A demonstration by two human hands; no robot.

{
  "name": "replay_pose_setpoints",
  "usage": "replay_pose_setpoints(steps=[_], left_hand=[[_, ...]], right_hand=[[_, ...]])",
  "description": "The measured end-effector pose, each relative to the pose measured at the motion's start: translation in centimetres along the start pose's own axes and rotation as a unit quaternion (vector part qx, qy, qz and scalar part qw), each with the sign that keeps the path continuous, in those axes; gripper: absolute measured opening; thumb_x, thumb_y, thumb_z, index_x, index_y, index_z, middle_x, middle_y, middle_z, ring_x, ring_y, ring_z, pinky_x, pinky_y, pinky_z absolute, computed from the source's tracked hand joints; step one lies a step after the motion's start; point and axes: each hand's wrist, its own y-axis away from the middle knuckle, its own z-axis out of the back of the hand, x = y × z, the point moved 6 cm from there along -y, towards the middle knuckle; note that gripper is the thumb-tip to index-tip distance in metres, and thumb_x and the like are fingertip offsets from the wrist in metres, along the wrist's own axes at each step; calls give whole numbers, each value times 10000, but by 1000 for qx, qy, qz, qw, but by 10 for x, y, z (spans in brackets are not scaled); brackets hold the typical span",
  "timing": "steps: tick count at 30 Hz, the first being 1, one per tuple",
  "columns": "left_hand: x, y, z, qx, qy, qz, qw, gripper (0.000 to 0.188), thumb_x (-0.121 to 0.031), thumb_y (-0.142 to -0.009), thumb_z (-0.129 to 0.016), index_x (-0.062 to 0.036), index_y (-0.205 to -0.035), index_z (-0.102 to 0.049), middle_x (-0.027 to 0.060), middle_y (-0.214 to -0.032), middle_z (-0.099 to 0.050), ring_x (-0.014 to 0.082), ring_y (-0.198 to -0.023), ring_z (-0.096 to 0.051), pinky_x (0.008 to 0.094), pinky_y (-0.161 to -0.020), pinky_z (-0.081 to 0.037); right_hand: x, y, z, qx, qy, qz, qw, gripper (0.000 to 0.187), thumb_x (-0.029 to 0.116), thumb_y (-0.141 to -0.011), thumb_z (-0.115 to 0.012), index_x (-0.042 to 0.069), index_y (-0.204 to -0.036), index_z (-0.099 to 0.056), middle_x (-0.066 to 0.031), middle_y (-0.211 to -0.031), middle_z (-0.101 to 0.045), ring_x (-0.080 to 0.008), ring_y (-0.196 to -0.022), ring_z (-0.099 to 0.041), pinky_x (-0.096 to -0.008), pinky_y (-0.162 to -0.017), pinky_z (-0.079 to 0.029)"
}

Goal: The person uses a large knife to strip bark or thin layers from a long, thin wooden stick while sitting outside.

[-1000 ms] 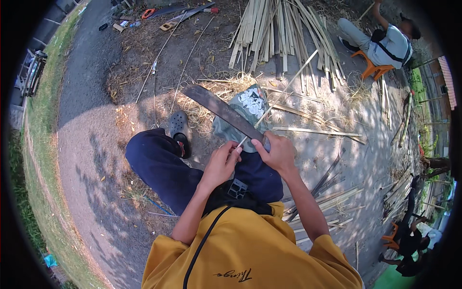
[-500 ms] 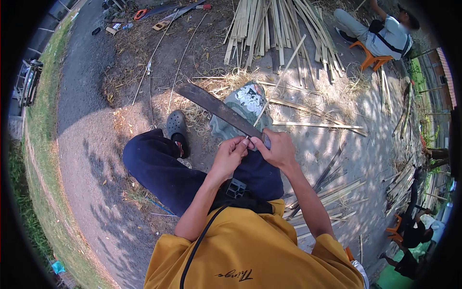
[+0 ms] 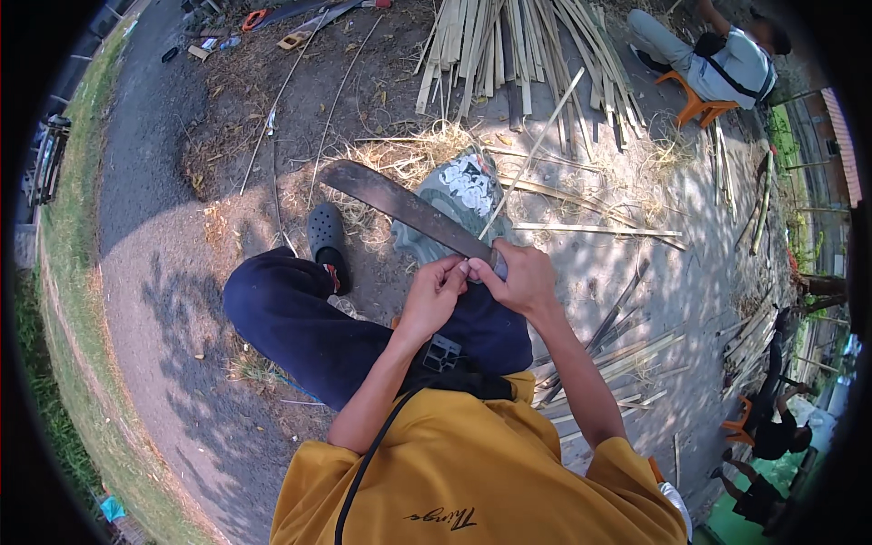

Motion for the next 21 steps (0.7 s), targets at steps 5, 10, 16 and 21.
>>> replay_pose_setpoints(steps=[5, 10, 16, 21], left_hand=[[4, 26, 8, 30, 42, 30, 998, 246, -199, -1133, -568, -23, -1022, -699, -76, -720, -483, 7, -590, -353, 223, -514, -247], [16, 60, 19, 12, 27, 36, 999, 261, -200, -1134, -565, -29, -999, -708, -70, -715, -487, 12, -611, -387, 228, -545, -278], [7, 45, 14, -17, -43, -5, 999, 259, -179, -1125, -572, -24, -973, -714, -58, -731, -516, 22, -663, -438, 231, -597, -328], [1, 31, 7, 21, 27, 9, 999, 249, -197, -1132, -574, -29, -1001, -702, -67, -724, -494, 14, -617, -385, 225, -560, -281]], right_hand=[[-3, -4, -1, -14, -7, -31, 999, 586, 610, -952, -692, 34, -842, -698, -221, -653, -662, -444, -652, -698, -527, -576, -527], [-6, -2, -2, -12, 7, -34, 999, 591, 610, -951, -696, 33, -827, -718, -229, -663, -669, -451, -643, -689, -523, -582, -529], [-5, -1, -1, -9, -19, -2, 1000, 589, 603, -946, -706, 31, -805, -693, -221, -657, -662, -450, -642, -686, -519, -592, -528], [4, 0, 2, -9, -15, 23, 1000, 603, 610, -944, -707, 32, -776, -669, -216, -634, -649, -449, -637, -685, -513, -588, -530]])
